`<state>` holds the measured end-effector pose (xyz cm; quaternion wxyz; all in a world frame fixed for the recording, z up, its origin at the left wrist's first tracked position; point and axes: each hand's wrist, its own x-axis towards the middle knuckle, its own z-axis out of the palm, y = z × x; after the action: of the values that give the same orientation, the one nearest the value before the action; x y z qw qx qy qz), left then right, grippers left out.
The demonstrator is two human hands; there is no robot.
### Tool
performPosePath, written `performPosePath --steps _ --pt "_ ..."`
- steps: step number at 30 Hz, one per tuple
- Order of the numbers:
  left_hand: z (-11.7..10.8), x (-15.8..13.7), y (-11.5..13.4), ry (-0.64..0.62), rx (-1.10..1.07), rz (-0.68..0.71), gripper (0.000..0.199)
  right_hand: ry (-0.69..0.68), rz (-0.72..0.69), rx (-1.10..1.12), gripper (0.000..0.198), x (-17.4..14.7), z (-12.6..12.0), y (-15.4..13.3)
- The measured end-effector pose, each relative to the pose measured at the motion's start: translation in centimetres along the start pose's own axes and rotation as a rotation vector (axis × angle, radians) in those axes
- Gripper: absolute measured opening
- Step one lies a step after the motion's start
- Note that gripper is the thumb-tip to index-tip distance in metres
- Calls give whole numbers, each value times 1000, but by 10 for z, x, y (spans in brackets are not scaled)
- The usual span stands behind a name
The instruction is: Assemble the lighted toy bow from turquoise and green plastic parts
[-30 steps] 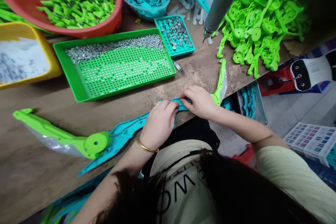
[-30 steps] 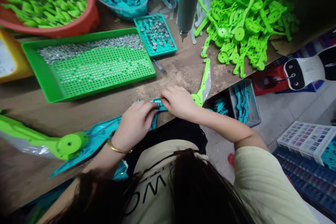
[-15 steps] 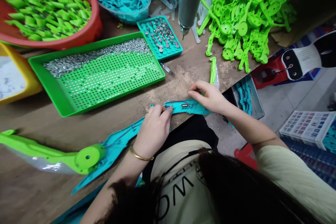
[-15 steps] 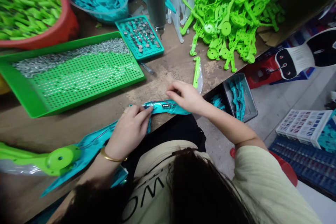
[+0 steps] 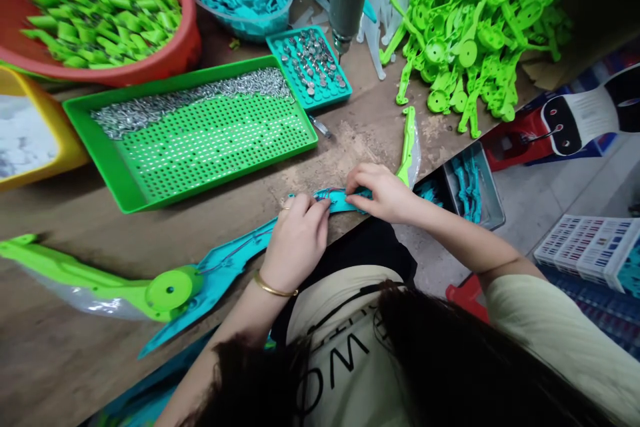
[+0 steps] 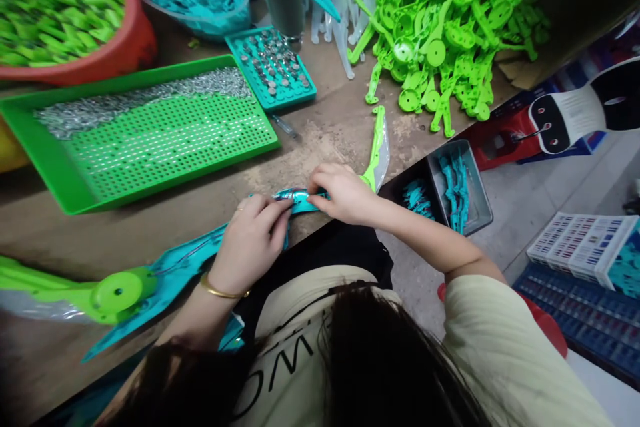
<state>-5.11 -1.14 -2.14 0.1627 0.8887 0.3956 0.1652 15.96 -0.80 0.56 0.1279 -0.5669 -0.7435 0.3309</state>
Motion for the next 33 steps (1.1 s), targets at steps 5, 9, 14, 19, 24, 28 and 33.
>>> performPosePath --steps 5,9,14,19,24,28,33 --pt "1 0 -1 3 -17 -4 28 98 56 -116 13 -1 11 -6" --pt "2 -1 0 2 -20 -7 29 149 -13 -92 9 -1 18 -13" --pt "2 -1 0 -14 -23 -27 30 150 -58 -163 12 2 21 -16" --pt "1 0 1 -32 -48 -71 28 110 -109 -198 16 4 21 -13" --pt "3 -1 1 -16 -15 -46 33 89 -108 -193 16 4 21 -11" --pt "6 -2 1 3 7 -22 33 51 -28 -174 17 6 20 -15" --pt "5 -2 1 -10 55 -5 35 35 61 -161 15 10 18 -20"
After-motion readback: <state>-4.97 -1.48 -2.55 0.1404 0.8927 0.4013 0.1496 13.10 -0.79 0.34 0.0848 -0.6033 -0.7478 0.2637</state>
